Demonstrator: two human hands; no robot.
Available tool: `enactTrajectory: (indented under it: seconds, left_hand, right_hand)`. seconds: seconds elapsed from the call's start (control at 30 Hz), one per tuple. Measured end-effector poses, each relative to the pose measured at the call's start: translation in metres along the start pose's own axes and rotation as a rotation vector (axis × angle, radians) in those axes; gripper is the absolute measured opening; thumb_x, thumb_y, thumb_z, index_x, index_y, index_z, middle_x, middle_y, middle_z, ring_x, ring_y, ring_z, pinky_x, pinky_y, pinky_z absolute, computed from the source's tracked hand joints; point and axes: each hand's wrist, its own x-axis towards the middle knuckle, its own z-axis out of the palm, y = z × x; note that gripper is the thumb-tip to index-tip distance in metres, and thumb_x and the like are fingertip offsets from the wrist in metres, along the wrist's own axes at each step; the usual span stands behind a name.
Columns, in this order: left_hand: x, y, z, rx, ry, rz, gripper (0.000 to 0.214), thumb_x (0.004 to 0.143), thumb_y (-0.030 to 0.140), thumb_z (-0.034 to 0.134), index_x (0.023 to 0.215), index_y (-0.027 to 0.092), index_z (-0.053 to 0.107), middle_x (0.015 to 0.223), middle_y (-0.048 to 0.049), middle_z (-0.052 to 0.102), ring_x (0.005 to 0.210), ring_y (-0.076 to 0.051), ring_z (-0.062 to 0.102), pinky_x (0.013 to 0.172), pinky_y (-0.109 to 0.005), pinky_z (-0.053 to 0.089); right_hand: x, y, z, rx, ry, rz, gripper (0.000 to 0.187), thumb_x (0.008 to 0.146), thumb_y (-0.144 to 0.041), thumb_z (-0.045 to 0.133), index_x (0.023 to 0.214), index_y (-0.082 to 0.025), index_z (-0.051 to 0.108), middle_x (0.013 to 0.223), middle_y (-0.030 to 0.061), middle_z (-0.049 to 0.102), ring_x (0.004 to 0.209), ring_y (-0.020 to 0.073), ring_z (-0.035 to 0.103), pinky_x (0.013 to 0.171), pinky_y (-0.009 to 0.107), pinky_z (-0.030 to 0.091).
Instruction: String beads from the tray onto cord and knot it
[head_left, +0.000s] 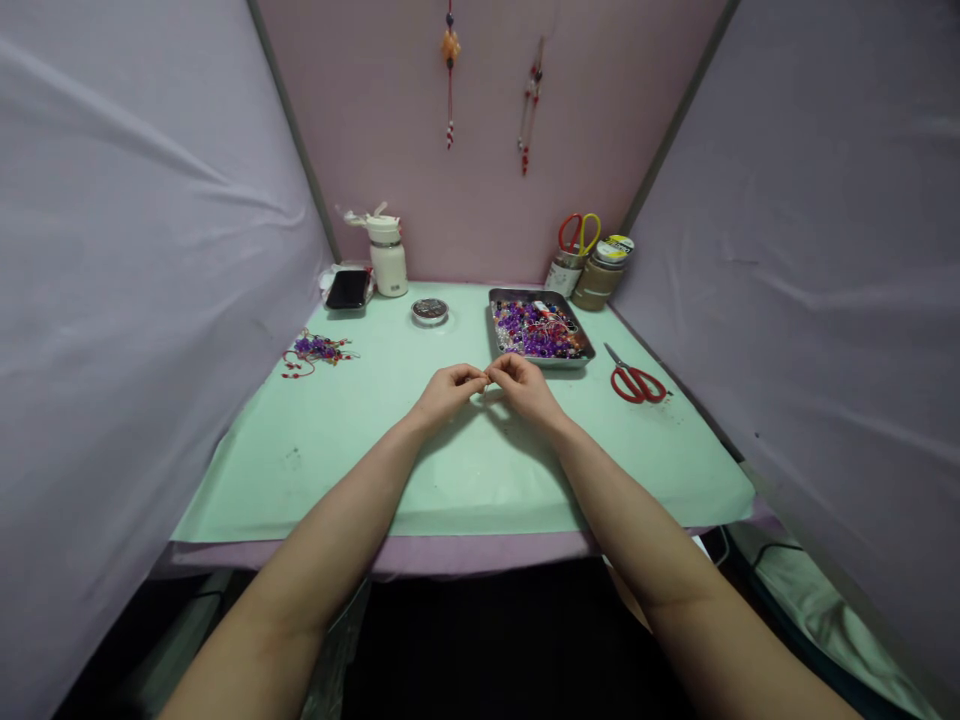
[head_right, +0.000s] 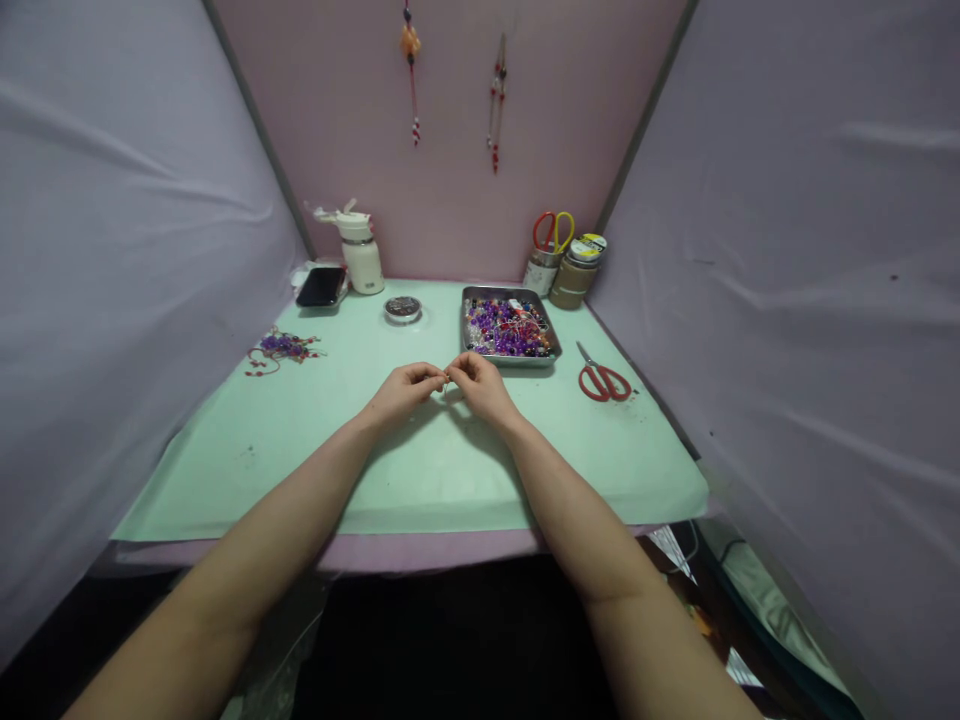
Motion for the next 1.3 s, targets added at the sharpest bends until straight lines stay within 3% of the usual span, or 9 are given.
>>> enactTrajectory:
  seconds: [0.13, 0.27, 0.33, 0.5, 0.67, 0.83, 1.3]
  left_hand:
    - [0.001, -0.002, -0.003, -0.041, -0.024, 0.013, 0.026, 0.072, 0.041, 0.064, 0.081, 0.017, 0.068, 0.075, -0.0027, 0.063, 0.061, -0.01, 0.046, 0.055, -0.024, 0.036]
    - [0.001, -0.001, -0.005, -0.082, -0.006, 0.114, 0.025, 0.071, 0.041, 0.067, 0.078, 0.017, 0.069, 0.103, -0.0072, 0.064, 0.077, -0.013, 0.053, 0.063, -0.025, 0.041]
    - [0.001, 0.0, -0.004, -0.137, -0.029, 0.13, 0.024, 0.071, 0.04, 0.067, 0.077, 0.017, 0.07, 0.112, -0.0082, 0.062, 0.076, -0.012, 0.053, 0.063, -0.025, 0.041]
    - [0.003, -0.001, -0.003, -0.24, -0.023, 0.051, 0.027, 0.068, 0.04, 0.069, 0.081, 0.017, 0.071, 0.084, -0.0049, 0.066, 0.06, -0.008, 0.044, 0.058, -0.025, 0.037]
    - [0.005, -0.002, -0.002, -0.147, 0.099, 0.035, 0.027, 0.067, 0.041, 0.069, 0.078, 0.017, 0.071, 0.07, -0.0015, 0.062, 0.062, -0.011, 0.046, 0.06, -0.026, 0.038]
    - [0.003, 0.0, -0.001, -0.014, 0.17, 0.072, 0.024, 0.069, 0.038, 0.066, 0.077, 0.016, 0.071, 0.071, -0.0023, 0.065, 0.066, -0.013, 0.051, 0.064, -0.027, 0.039]
    - [0.004, -0.008, 0.0, 0.085, 0.209, 0.119, 0.021, 0.072, 0.032, 0.062, 0.078, 0.015, 0.072, 0.075, -0.0035, 0.068, 0.067, -0.014, 0.052, 0.067, -0.027, 0.04]
  right_hand:
    - [0.0, 0.0, -0.001, 0.005, -0.017, -0.017, 0.019, 0.074, -0.038, 0.061, 0.078, -0.021, 0.053, 0.072, -0.001, 0.058, 0.066, 0.0131, 0.052, 0.058, 0.026, 0.044]
    - [-0.001, -0.001, -0.001, 0.013, -0.037, 0.015, 0.023, 0.072, -0.04, 0.063, 0.078, -0.02, 0.053, 0.07, -0.0019, 0.055, 0.062, 0.0115, 0.047, 0.055, 0.025, 0.039]
    - [-0.001, -0.001, 0.0, -0.017, -0.044, 0.005, 0.024, 0.071, -0.04, 0.064, 0.076, -0.02, 0.053, 0.066, -0.0031, 0.052, 0.059, 0.0105, 0.044, 0.054, 0.025, 0.036]
    - [0.002, 0.008, -0.001, -0.162, -0.079, -0.024, 0.018, 0.073, -0.037, 0.059, 0.073, -0.02, 0.055, 0.066, -0.0022, 0.055, 0.061, 0.0124, 0.045, 0.058, 0.027, 0.036]
    - [0.003, 0.011, -0.002, -0.359, 0.119, -0.214, 0.009, 0.071, -0.021, 0.053, 0.078, -0.02, 0.059, 0.081, 0.0015, 0.06, 0.075, 0.0161, 0.053, 0.073, 0.031, 0.042]
    - [-0.003, -0.003, 0.001, -0.346, 0.159, -0.378, 0.007, 0.077, -0.024, 0.054, 0.073, -0.021, 0.058, 0.078, 0.0028, 0.059, 0.075, 0.0172, 0.053, 0.075, 0.032, 0.043]
    - [-0.004, 0.001, 0.008, -0.518, 0.163, -0.41, 0.008, 0.077, -0.02, 0.056, 0.069, -0.021, 0.054, 0.074, 0.0015, 0.059, 0.075, 0.017, 0.053, 0.076, 0.033, 0.038]
